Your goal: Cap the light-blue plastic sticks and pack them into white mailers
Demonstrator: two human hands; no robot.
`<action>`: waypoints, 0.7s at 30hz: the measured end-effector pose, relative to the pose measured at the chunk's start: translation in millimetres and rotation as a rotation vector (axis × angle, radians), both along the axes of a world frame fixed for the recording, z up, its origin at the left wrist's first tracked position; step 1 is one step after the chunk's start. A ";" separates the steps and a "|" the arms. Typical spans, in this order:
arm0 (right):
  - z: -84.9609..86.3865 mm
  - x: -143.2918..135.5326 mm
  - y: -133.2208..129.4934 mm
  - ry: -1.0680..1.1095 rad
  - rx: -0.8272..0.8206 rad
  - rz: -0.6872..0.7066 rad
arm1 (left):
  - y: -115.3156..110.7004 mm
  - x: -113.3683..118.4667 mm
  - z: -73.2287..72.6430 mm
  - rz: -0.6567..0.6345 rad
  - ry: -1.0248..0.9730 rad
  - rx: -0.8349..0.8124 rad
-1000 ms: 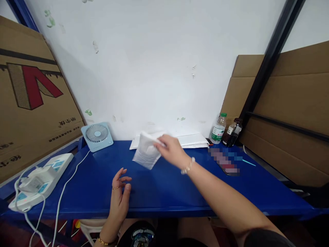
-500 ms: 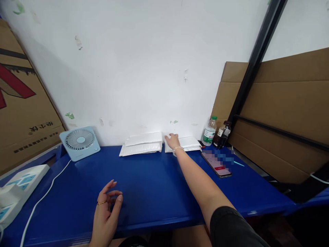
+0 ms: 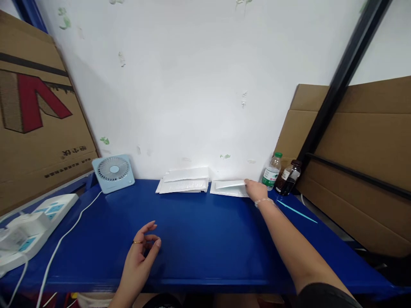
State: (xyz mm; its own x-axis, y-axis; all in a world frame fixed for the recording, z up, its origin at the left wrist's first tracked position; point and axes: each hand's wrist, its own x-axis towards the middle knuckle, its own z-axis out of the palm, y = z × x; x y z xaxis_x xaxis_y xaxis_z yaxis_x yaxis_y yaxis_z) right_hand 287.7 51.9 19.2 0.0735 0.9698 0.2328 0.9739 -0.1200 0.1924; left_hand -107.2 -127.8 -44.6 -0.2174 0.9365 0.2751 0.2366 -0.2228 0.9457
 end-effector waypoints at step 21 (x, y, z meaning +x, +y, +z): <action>-56.0 -66.6 -116.9 0.805 -0.154 0.675 | 65.0 93.7 78.1 -0.185 -0.579 0.263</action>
